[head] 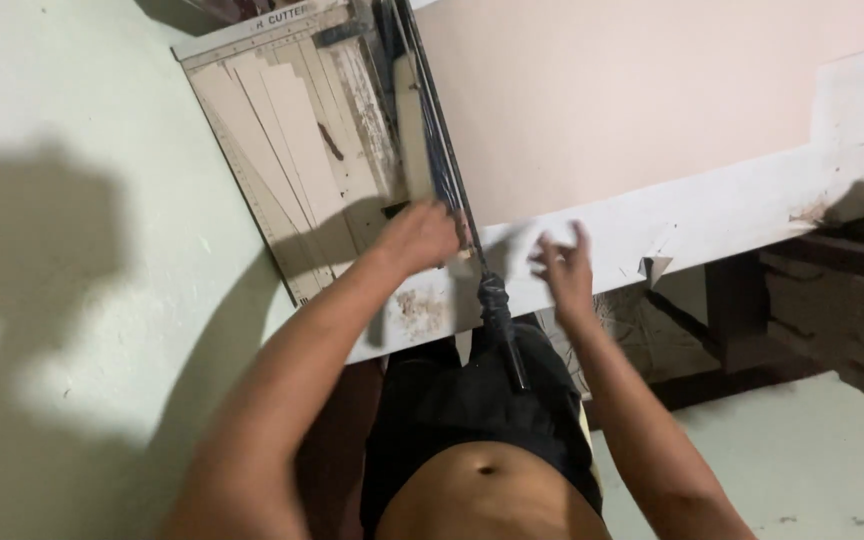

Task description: Using a manual lever-style paper cutter to slice stacks of paper into thin strips.

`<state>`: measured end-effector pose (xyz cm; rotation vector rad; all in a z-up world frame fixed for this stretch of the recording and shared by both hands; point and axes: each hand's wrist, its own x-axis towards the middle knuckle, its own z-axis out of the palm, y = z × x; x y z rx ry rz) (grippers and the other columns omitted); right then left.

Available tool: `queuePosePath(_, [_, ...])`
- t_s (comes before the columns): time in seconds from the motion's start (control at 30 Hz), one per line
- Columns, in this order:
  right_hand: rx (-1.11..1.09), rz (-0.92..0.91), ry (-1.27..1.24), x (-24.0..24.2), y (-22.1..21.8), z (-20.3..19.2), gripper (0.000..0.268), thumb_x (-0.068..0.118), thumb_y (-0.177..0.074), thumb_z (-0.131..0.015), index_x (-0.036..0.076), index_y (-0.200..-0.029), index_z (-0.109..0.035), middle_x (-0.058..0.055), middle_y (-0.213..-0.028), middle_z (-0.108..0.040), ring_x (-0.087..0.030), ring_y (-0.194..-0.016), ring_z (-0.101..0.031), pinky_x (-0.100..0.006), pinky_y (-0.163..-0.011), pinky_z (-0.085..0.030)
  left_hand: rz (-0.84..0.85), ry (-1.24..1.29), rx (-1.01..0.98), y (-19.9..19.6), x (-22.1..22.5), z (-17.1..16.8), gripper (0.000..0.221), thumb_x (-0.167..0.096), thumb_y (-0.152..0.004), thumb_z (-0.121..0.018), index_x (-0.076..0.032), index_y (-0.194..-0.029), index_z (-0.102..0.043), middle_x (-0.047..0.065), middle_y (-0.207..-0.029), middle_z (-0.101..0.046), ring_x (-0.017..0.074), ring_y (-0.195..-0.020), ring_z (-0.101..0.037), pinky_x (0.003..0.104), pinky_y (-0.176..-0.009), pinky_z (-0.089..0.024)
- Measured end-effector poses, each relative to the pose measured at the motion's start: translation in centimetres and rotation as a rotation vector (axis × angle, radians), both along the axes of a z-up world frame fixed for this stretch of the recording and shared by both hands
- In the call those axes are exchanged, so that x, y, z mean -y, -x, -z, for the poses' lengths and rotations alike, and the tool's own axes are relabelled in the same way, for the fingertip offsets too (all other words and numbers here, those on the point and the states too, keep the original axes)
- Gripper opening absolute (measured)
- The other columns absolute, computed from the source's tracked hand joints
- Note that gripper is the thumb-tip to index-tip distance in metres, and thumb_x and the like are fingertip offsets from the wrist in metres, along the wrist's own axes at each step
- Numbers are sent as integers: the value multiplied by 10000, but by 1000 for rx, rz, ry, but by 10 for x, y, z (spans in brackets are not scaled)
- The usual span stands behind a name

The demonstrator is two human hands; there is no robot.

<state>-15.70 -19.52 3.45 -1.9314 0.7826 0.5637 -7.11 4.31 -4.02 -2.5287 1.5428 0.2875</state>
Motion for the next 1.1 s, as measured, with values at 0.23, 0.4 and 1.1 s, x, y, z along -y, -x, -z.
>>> queuePosePath(0.23, [37, 886, -749, 82, 5, 106, 246, 281, -1049, -651, 230, -941, -435, -9, -923, -567, -275, -932, -722, -381, -874, -647, -28, -465, -326, -16, -83, -6, 97, -164, -862, -684, -250, -827, -713, -22, -910, -716, 227, -822, -683, 473, -720, -489])
queuePosePath(0.4, [-12, 793, -624, 61, 17, 107, 298, 156, -1005, -718, 161, -1060, -426, -38, -911, -637, -276, -832, -761, -427, -785, -701, -285, -206, -342, -47, -83, -29, 333, -167, -944, -670, -175, -1260, -565, 115, -1366, -488, 323, -1261, -541, 487, -982, -432])
queuePosePath(1.1, [-202, -755, 353, -72, 53, 24, 739, 343, -1004, -485, 59, -1610, -171, -273, -892, -756, -468, -780, -754, -574, -677, -591, -1010, -163, -683, -70, 38, -32, 1156, -233, -852, -836, -165, -1641, 5, 321, -1638, 104, 479, -1537, 100, 856, -1087, -78])
